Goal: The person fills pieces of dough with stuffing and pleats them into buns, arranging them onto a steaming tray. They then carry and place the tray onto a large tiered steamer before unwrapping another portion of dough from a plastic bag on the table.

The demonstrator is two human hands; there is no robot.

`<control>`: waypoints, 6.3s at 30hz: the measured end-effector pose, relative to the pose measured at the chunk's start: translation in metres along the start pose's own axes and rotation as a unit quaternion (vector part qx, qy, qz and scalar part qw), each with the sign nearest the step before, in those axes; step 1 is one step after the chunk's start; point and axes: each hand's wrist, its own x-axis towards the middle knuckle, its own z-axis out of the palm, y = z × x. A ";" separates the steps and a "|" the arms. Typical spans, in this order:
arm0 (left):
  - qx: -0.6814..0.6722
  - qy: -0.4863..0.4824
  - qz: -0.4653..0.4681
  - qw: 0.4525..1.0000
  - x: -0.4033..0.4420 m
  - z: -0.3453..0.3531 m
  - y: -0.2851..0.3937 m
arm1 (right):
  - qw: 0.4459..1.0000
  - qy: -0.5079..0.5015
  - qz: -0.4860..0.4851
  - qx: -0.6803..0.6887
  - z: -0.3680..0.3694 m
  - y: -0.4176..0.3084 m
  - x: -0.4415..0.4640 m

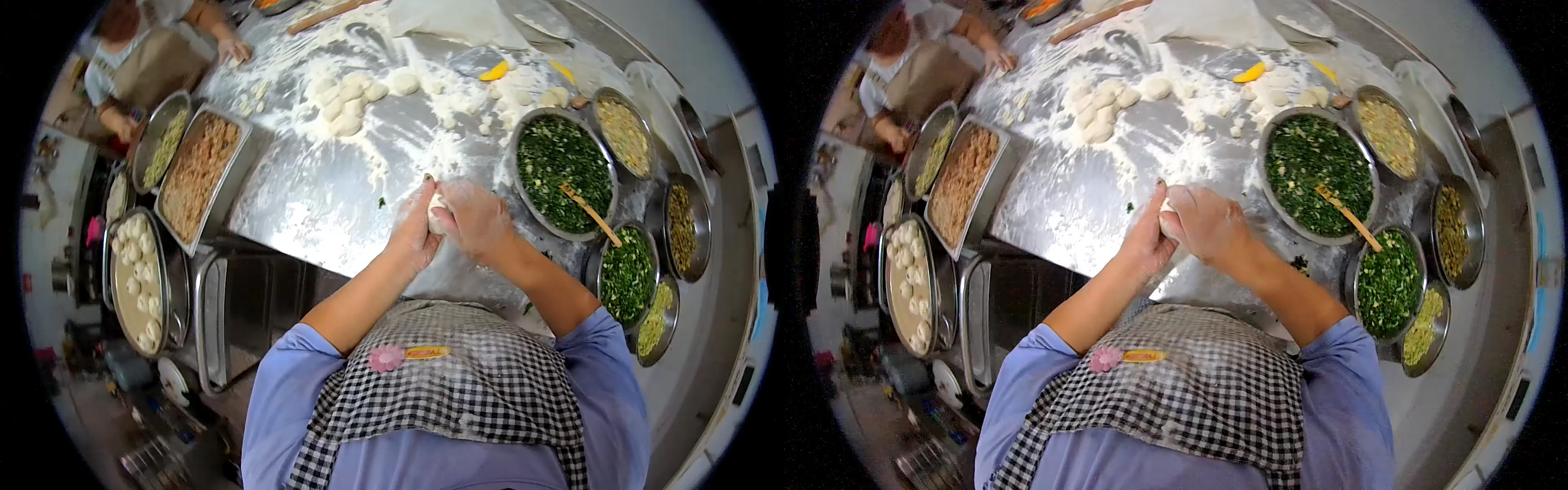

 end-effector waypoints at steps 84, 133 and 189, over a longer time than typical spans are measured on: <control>0.601 -0.088 0.273 0.746 -0.041 -0.207 0.212 | 0.960 0.027 0.256 0.115 0.139 -0.119 -0.001; 0.736 0.019 0.136 0.663 0.055 -0.166 0.175 | 0.930 -0.104 0.266 0.231 0.095 -0.028 0.009; 0.309 -0.035 0.088 0.946 0.156 0.146 -0.097 | 0.968 0.021 0.248 -0.029 -0.075 0.219 -0.104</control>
